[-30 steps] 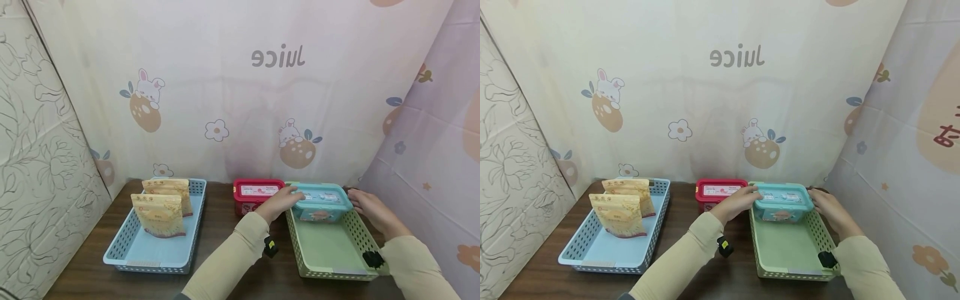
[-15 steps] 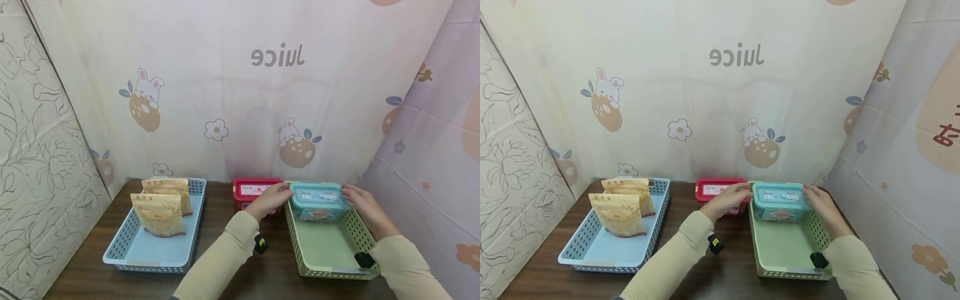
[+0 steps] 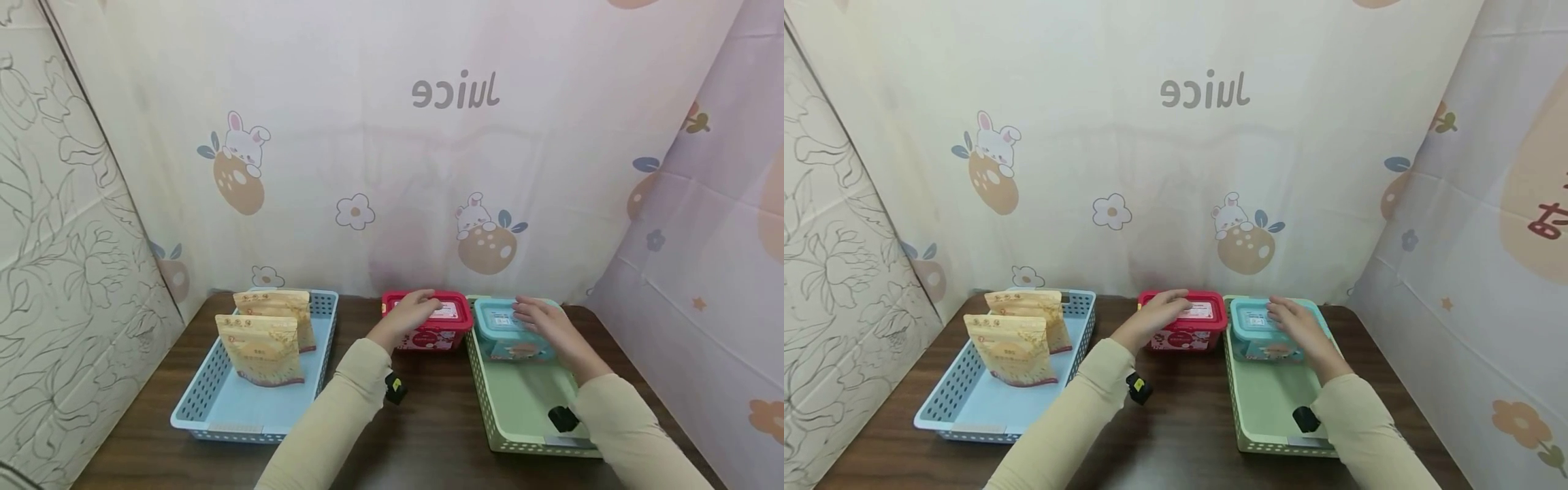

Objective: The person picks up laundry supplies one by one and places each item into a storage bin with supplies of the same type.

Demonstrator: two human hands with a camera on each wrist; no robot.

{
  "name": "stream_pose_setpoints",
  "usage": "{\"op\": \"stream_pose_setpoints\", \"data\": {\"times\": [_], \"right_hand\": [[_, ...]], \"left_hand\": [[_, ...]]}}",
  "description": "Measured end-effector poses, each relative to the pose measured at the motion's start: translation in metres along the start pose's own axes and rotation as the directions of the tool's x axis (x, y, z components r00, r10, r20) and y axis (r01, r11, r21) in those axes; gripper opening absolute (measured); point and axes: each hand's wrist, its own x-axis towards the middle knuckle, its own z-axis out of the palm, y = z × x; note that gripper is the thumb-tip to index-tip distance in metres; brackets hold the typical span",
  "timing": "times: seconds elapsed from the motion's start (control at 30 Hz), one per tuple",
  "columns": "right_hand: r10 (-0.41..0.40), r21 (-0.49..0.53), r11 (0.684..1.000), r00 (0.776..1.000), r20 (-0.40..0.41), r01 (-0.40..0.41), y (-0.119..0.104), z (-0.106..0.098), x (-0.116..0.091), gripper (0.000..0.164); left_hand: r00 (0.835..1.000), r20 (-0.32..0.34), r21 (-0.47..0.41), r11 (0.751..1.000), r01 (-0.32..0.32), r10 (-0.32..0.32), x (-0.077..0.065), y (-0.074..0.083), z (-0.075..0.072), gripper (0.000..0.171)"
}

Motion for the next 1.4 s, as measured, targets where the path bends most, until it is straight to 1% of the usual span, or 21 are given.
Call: {"op": "stream_pose_setpoints", "data": {"times": [0.13,0.27,0.37,0.57,0.73,0.9,1.03,1.1,1.13,1.2,1.23,1.3,1.4], "right_hand": [[0.006,0.007,1.0,1.0,0.027,-0.006,-0.007,0.011,0.007,0.065],[0.056,0.024,0.998,0.996,0.068,-0.057,-0.014,0.021,0.014,0.065],[0.092,0.038,0.995,0.992,0.089,-0.096,-0.019,0.028,0.019,0.066],[0.072,0.016,0.997,0.993,0.094,-0.074,-0.024,0.037,0.026,0.067],[0.078,-0.014,0.997,0.992,0.096,-0.077,-0.027,0.04,0.03,0.072],[0.076,-0.059,0.996,0.993,0.091,-0.071,-0.029,0.045,0.036,0.07],[0.085,-0.124,0.99,0.993,0.077,-0.075,-0.031,0.047,0.041,0.068],[0.074,-0.18,0.982,0.994,0.077,-0.059,-0.032,0.048,0.043,0.066],[0.066,-0.206,0.977,0.995,0.078,-0.049,-0.033,0.049,0.045,0.065],[0.04,-0.272,0.962,0.996,0.076,-0.018,-0.035,0.051,0.048,0.06],[0.018,-0.31,0.951,0.997,0.078,0.007,-0.036,0.052,0.05,0.057],[-0.02,-0.383,0.923,0.997,0.071,0.046,-0.039,0.056,0.052,0.051],[-0.055,-0.473,0.878,0.997,0.046,0.07,-0.04,0.063,0.057,0.031]], "left_hand": [[0.999,-0.032,0.007,1.0,0.026,-0.026,0.0,-0.003,-0.011,0.062],[0.997,-0.062,-0.019,0.999,0.038,-0.039,-0.002,-0.005,-0.021,0.06],[0.997,-0.073,-0.038,0.999,0.032,-0.035,-0.003,-0.007,-0.028,0.06],[0.995,-0.083,-0.054,0.997,0.05,-0.054,-0.005,-0.01,-0.04,0.06],[0.992,-0.101,-0.077,0.995,0.065,-0.073,-0.006,-0.011,-0.047,0.061],[0.992,-0.109,-0.058,0.997,0.057,-0.063,-0.008,-0.013,-0.053,0.062],[0.992,-0.115,-0.012,0.999,0.041,-0.042,-0.009,-0.016,-0.056,0.063],[0.993,-0.116,0.018,0.999,0.035,-0.033,-0.009,-0.019,-0.057,0.063],[0.993,-0.117,0.037,0.999,0.036,-0.031,-0.008,-0.02,-0.057,0.063],[0.992,-0.12,0.102,0.994,0.038,-0.026,-0.007,-0.024,-0.057,0.062],[0.992,-0.124,0.149,0.988,0.031,-0.013,-0.005,-0.025,-0.057,0.061],[0.992,-0.129,0.247,0.969,0.024,0.009,-0.003,-0.027,-0.056,0.057],[0.989,-0.137,0.393,0.92,0.005,0.053,0.002,-0.028,-0.054,0.042]]}}
